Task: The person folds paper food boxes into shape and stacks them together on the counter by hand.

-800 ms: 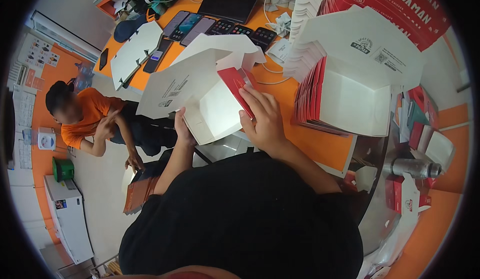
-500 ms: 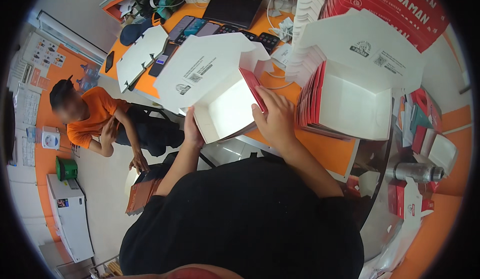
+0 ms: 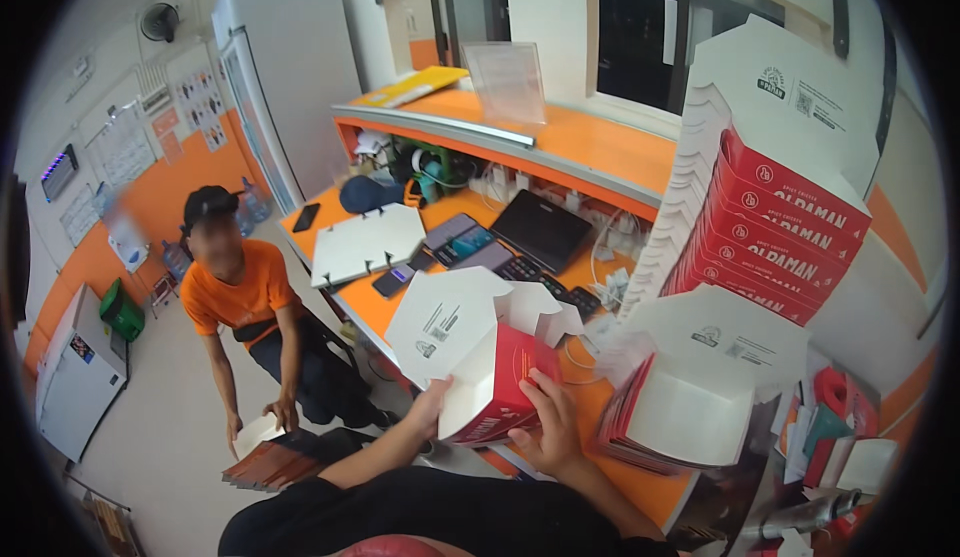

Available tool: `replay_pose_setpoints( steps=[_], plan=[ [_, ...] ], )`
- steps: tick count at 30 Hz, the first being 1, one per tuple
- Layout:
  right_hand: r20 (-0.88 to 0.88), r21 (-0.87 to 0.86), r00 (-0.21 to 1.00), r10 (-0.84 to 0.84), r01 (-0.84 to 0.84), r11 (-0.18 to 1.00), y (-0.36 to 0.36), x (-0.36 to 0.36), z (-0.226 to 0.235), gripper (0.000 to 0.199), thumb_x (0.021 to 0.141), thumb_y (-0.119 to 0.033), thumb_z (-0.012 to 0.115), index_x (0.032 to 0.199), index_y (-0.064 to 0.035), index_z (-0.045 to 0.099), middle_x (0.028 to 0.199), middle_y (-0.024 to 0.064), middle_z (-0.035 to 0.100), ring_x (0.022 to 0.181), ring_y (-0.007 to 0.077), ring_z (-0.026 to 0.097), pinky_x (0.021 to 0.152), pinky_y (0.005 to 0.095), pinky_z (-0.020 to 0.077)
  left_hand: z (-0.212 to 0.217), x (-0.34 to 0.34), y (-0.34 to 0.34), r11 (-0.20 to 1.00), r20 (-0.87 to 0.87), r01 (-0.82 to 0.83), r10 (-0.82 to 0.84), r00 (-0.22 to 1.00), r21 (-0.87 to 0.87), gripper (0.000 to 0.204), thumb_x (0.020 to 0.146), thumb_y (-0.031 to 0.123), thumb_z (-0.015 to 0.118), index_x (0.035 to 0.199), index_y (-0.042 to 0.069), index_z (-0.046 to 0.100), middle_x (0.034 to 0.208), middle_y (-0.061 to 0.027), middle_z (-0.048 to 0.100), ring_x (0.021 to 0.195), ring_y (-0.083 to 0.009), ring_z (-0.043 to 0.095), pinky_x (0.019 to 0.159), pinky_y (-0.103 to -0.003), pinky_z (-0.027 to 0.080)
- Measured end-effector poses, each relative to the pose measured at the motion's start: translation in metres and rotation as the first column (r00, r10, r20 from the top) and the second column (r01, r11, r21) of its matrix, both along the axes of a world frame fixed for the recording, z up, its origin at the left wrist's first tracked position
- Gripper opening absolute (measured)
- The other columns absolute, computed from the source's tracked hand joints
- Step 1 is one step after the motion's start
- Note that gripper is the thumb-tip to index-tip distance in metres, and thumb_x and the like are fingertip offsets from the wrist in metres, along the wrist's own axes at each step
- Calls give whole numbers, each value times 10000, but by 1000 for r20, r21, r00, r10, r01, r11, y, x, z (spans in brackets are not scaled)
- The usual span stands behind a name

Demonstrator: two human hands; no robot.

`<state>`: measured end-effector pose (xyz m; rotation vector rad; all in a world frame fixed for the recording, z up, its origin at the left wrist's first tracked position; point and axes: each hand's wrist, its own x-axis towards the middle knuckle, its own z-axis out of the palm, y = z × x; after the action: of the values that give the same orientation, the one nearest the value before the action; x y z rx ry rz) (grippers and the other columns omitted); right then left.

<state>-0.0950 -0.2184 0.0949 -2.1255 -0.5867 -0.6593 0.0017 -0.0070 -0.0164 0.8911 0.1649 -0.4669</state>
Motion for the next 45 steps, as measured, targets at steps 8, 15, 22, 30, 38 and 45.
replay_pose_setpoints(
  steps=[8, 15, 22, 30, 38, 45],
  plan=[
    [-65, 134, 987, -147, 155, 979, -18, -1, 27, 656, 819, -326, 549, 1308, 16, 278, 1301, 239, 309, 1215, 366, 304, 1015, 430, 217, -22, 33, 5, 991, 110, 130, -126, 986, -26, 404, 932, 292, 383, 1156, -41, 429, 1059, -164, 563, 905, -212, 591, 795, -345, 489],
    [216, 118, 953, 211, -240, 964, -24, 0, 24, 643, 827, -277, 498, 1331, 19, 231, 1323, 240, 298, 1233, 350, 299, 1013, 429, 229, 0, 10, 2, 956, 67, 59, -42, 997, -286, 296, 914, 185, 423, 1114, -13, 513, 1020, -112, 603, 877, -172, 599, 770, -299, 499],
    [-466, 467, 872, 147, 101, 879, -18, 0, -90, 574, 917, -298, 410, 1339, 25, 191, 1323, 159, 328, 1219, 230, 323, 1015, 351, 223, 16, -10, 9, 996, -111, -72, 77, 991, 49, 333, 910, 202, 454, 1149, -26, 411, 1042, -110, 554, 902, -151, 577, 768, -283, 487],
    [-511, 767, 783, 354, 230, 599, -16, 8, -90, 585, 914, -476, 285, 1239, 7, 337, 1271, 148, 376, 1204, 244, 344, 991, 384, 260, -2, -28, 10, 980, 43, -167, 163, 986, 112, 368, 894, 138, 467, 1217, -3, 361, 1138, -114, 502, 990, -161, 521, 821, -286, 442],
    [-520, 767, 759, 391, 213, 605, -18, 4, -71, 589, 919, -476, 276, 1259, 1, 336, 1274, 140, 383, 1211, 234, 341, 998, 387, 259, 0, -37, 9, 965, 136, -164, 138, 981, 204, 283, 885, 111, 477, 1143, 5, 426, 1072, -93, 536, 940, -146, 541, 799, -278, 455],
    [-478, 728, 841, 252, 219, 650, -30, 14, -117, 497, 944, -377, 280, 1266, -4, 342, 1264, 123, 398, 1194, 218, 349, 996, 332, 248, 9, -45, -8, 706, 189, -58, -110, 976, 706, 413, 860, 170, 524, 1202, -7, 376, 1063, -135, 540, 945, -181, 527, 786, -304, 449]
  ],
)
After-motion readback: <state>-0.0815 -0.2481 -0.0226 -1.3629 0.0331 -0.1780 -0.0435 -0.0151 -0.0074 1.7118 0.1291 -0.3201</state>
